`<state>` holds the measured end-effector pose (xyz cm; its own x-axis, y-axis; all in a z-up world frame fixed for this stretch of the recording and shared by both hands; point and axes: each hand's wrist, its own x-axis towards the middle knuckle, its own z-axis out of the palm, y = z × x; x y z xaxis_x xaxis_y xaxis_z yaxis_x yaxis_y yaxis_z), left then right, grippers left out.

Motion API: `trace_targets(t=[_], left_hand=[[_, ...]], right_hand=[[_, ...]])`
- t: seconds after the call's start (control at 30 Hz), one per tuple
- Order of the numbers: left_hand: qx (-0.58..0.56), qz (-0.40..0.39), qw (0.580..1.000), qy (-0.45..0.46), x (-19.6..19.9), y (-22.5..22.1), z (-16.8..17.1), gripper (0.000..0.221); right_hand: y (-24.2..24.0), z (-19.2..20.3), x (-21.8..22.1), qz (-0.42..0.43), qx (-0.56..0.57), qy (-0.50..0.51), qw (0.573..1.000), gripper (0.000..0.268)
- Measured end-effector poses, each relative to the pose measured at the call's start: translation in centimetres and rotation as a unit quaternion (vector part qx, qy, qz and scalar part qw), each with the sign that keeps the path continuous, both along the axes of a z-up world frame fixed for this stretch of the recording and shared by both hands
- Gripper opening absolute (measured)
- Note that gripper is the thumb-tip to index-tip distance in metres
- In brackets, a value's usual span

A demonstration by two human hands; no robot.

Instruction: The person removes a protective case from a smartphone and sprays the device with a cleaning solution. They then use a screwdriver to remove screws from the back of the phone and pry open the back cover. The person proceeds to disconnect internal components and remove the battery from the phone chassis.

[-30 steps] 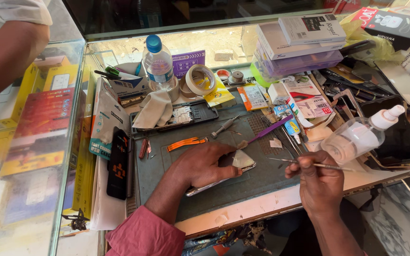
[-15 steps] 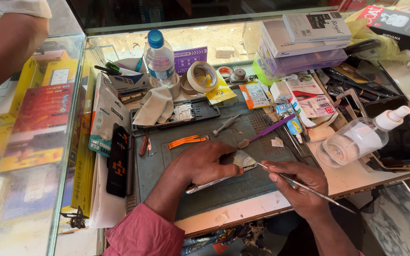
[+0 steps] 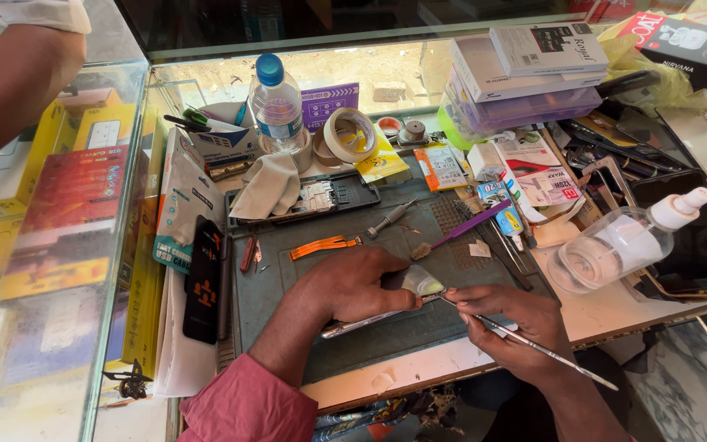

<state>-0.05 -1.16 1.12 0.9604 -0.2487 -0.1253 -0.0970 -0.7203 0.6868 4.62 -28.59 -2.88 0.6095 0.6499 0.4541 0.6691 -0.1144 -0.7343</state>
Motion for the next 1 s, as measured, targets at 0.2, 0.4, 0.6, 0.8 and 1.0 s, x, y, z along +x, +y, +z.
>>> trace_targets(t=[0.2, 0.4, 0.6, 0.8, 1.0], left_hand=[[0.003, 0.003, 1.0, -0.005, -0.3, -0.3, 0.6, 0.054], [0.025, 0.005, 1.0, 0.012, -0.2, -0.6, 0.5, 0.057], [-0.006, -0.005, 1.0, -0.009, 0.3, -0.1, -0.3, 0.059], [-0.01, 0.005, 1.0, 0.0, 0.6, -0.1, -0.8, 0.058], [-0.009, 0.015, 1.0, 0.008, 0.5, -0.1, -0.7, 0.055]], right_hand=[[0.5, 2.5, -0.4, 0.008, -0.059, -0.1, 0.993, 0.014], [0.7, 3.2, -0.5, -0.001, -0.108, -0.116, 0.987, 0.013], [1.5, 1.3, -1.0, -0.012, -0.031, -0.199, 0.979, 0.014], [2.7, -1.5, -2.1, -0.075, 0.045, -0.256, 0.963, 0.014], [3.1, -2.0, -2.5, -0.103, 0.043, -0.262, 0.959, 0.012]])
